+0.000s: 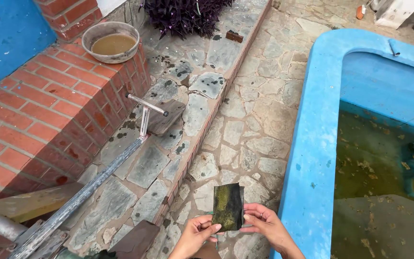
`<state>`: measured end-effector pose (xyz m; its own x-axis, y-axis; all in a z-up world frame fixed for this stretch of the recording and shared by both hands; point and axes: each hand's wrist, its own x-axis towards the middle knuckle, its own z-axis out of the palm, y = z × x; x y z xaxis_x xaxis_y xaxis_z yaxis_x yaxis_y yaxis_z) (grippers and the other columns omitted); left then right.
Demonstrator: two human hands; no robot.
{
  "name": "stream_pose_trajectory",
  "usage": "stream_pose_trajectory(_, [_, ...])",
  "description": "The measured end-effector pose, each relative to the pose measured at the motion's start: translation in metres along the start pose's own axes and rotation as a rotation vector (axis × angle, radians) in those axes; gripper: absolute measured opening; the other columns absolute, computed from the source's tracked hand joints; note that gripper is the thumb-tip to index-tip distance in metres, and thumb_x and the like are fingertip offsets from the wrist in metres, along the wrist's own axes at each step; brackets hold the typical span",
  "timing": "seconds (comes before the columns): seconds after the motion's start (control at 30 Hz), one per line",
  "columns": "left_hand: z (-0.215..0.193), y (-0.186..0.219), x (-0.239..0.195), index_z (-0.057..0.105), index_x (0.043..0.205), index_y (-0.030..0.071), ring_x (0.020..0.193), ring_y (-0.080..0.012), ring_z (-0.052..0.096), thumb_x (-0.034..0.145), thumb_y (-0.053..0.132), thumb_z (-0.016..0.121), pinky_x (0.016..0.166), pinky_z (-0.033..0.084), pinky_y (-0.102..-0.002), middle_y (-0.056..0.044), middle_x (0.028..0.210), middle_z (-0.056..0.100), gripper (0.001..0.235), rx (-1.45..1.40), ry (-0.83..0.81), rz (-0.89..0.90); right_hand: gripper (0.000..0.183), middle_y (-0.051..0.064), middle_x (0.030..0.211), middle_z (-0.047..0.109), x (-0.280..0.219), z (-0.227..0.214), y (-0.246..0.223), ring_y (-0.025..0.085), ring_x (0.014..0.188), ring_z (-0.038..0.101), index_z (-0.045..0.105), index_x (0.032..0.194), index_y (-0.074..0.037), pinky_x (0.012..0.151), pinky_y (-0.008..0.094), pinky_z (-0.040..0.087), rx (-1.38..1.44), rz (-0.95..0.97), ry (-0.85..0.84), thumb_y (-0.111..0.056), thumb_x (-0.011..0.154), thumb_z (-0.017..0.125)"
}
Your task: Sanding a metal frame and wooden plank with an abrasive pad and water.
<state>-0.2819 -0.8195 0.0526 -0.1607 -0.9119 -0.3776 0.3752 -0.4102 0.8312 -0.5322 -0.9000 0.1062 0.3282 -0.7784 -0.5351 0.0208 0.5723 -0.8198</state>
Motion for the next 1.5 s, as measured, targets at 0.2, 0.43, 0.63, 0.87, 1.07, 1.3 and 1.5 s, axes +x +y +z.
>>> stream_pose_trajectory(0.2, [0.040, 0.046, 0.160, 0.070, 0.129, -0.001, 0.095, -0.0279, 0.084, 0.096, 0.012, 0.076, 0.058, 0.067, -0.026, 0.003, 0.063, 0.063, 0.036, -0.010, -0.049, -0.115, 0.033, 0.018, 0.084, 0.064, 0.084, -0.068, -0.077, 0.029, 0.075, 0.068, 0.070, 0.122, 0.007, 0.076, 0.055, 0.070, 0.081, 0.016, 0.198, 0.000, 0.089, 0.073])
stream_pose_trajectory(0.43, [0.093, 0.141, 0.282, 0.057, 0.142, -0.001, 0.088, -0.0201, 0.084, 0.098, 0.019, 0.069, 0.057, 0.068, -0.025, -0.006, 0.114, 0.070, 0.050, 0.205, 0.060, -0.141, 0.034, 0.016, 0.092, 0.064, 0.174, -0.112, -0.173, 0.028, 0.078, 0.064, 0.068, 0.117, 0.006, 0.073, 0.050, 0.069, 0.001, -0.105, 0.404, 0.004, 0.085, 0.077])
stream_pose_trajectory(0.63, [0.096, 0.199, 0.379, 0.064, 0.132, 0.001, 0.081, -0.0125, 0.079, 0.095, 0.022, 0.070, 0.057, 0.071, -0.028, -0.008, 0.108, 0.077, 0.044, 0.317, 0.314, 0.048, 0.025, 0.009, 0.092, 0.068, 0.317, -0.142, -0.245, 0.015, 0.082, 0.065, 0.067, 0.107, -0.004, 0.065, 0.039, 0.066, -0.134, -0.252, 0.206, -0.002, 0.085, 0.079])
stream_pose_trajectory(0.87, [0.070, 0.238, 0.425, 0.045, 0.154, 0.034, 0.118, -0.0144, 0.077, 0.085, 0.039, 0.077, 0.094, 0.059, -0.028, 0.000, 0.147, 0.066, 0.077, 0.242, 0.611, 0.072, 0.029, 0.006, 0.084, 0.063, 0.482, -0.145, -0.322, 0.011, 0.075, 0.058, 0.067, 0.105, -0.005, 0.053, 0.034, 0.061, -0.268, -0.245, -0.021, -0.004, 0.081, 0.083])
stream_pose_trajectory(1.07, [0.009, 0.245, 0.411, 0.061, 0.146, 0.032, 0.120, -0.0066, 0.076, 0.083, 0.045, 0.076, 0.103, 0.055, -0.028, 0.011, 0.142, 0.072, 0.065, 0.146, 0.964, -0.082, 0.034, 0.007, 0.084, 0.061, 0.591, -0.097, -0.354, 0.017, 0.073, 0.060, 0.065, 0.110, -0.003, 0.061, 0.041, 0.060, -0.200, -0.061, -0.142, -0.003, 0.081, 0.082])
stream_pose_trajectory(1.3, [-0.060, 0.252, 0.439, 0.052, 0.149, 0.040, 0.099, -0.0307, 0.073, 0.092, 0.055, 0.063, 0.084, 0.051, -0.040, 0.002, 0.134, 0.071, 0.060, 0.429, 1.077, -0.358, 0.030, 0.016, 0.099, 0.070, 0.694, -0.030, -0.391, 0.022, 0.082, 0.065, 0.062, 0.109, -0.004, 0.069, 0.045, 0.061, -0.230, -0.052, -0.231, -0.002, 0.084, 0.078])
stream_pose_trajectory(1.5, [-0.081, 0.213, 0.453, 0.045, 0.153, 0.031, 0.152, -0.0261, 0.032, 0.096, 0.055, 0.061, 0.121, 0.031, -0.053, -0.002, 0.155, 0.049, 0.064, 0.579, 1.194, -0.343, 0.034, 0.008, 0.088, 0.061, 0.798, 0.039, -0.421, 0.016, 0.070, 0.056, 0.064, 0.114, -0.005, 0.072, 0.047, 0.063, -0.336, 0.025, -0.276, 0.000, 0.084, 0.078])
